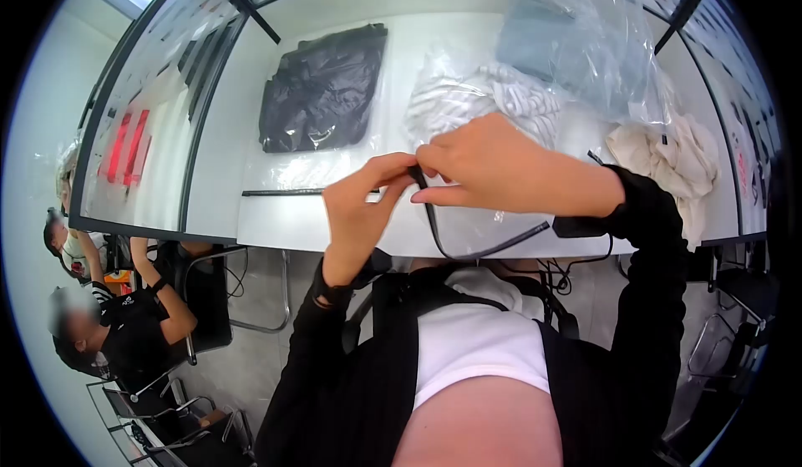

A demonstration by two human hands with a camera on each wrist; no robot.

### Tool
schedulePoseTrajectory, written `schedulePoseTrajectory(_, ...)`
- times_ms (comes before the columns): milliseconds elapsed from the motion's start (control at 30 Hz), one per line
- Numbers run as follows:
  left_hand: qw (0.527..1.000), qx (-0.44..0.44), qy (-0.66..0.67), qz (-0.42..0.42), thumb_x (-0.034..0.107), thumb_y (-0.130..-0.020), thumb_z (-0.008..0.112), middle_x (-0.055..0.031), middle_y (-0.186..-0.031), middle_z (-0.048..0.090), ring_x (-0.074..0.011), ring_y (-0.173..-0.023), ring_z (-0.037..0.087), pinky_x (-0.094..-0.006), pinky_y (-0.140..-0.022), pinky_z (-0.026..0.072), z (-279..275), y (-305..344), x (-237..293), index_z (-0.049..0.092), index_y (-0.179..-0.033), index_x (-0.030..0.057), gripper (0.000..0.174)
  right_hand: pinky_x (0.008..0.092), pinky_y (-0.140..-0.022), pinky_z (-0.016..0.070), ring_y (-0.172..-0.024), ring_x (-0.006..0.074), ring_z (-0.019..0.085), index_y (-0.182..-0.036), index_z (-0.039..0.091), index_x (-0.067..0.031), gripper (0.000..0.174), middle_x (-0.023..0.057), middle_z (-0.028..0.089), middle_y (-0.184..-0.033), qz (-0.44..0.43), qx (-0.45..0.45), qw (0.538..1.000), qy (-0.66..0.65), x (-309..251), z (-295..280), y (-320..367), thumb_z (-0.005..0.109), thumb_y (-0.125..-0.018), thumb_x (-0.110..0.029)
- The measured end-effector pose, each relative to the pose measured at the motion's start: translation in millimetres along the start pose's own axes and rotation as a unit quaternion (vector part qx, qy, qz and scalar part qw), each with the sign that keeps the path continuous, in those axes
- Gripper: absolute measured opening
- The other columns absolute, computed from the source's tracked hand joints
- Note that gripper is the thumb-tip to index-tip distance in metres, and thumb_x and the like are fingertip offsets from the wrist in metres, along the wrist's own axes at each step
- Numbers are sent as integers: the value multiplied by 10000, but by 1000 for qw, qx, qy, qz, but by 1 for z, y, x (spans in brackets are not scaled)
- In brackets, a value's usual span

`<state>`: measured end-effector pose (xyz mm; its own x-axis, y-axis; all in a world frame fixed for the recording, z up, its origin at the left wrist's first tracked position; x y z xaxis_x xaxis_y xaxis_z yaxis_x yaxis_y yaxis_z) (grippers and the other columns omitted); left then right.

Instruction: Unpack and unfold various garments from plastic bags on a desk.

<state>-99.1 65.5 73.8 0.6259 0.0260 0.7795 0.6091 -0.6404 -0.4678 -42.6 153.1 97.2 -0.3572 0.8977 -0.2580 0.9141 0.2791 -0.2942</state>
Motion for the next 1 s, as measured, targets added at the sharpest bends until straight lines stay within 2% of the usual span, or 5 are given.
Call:
schedulePoseTrajectory(200, 994, -10, -37, 106, -69, -644, 679, -65, -816, 649, -176, -695, 631, -244, -596, 497, 15, -14, 14, 650, -821, 46, 213, 332, -437, 400, -490, 236, 544, -634, 540, -78, 339, 43, 552, -565, 58, 5, 998, 10, 11, -6, 10, 632, -786, -367)
schedulePoseTrajectory(300, 980, 2, -47, 195, -64, -610, 687, -51, -802, 625, -182, -666, 604, -254, -574, 484, 23, -21, 32, 646, -779, 57, 213, 328, -424, 396, -488, 228, 543, -639, 541, -82, 310, 36, 541, -559, 45, 7, 998, 52, 10, -5, 20, 640, -778, -342)
schedulePoseTrajectory(667, 921, -157, -111, 338, 19, -628, 604, -36, -781, 583, -196, -673, 586, -272, -550, 473, 57, -11, 50, 562, -763, 42, 144, 314, -406, 394, -471, 190, 521, -611, 545, -69, 175, 26, 471, -521, -74, 101, 992, 20, 6, -11, 44, 647, -715, -166)
schedulePoseTrajectory(833, 900, -188, -163, 358, 18, -639, 573, -32, -774, 564, -195, -650, 572, -284, -534, 460, 51, -16, 65, 535, -761, 62, 135, 326, -407, 396, -455, 189, 514, -569, 542, -62, 162, 32, 483, -498, -65, 124, 990, 15, 6, -19, 47, 618, -676, -157)
schedulePoseTrajectory(1000, 938, -67, -182, 289, -70, -630, 607, -79, -766, 633, -204, -663, 622, -273, -569, 486, -17, -40, 52, 600, -742, 24, 146, 322, -401, 380, -437, 196, 490, -545, 510, -70, 164, 27, 457, -485, -44, 122, 991, 25, 9, -28, 69, 617, -656, -126)
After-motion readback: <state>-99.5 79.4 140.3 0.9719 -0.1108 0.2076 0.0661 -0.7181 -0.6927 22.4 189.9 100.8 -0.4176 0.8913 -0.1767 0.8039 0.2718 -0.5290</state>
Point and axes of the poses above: each hand's wrist, its own y-axis away from the middle knuckle, its own z-axis out of the palm, x = y × z, the point moved 9 cm from there along -y, towards the middle knuckle
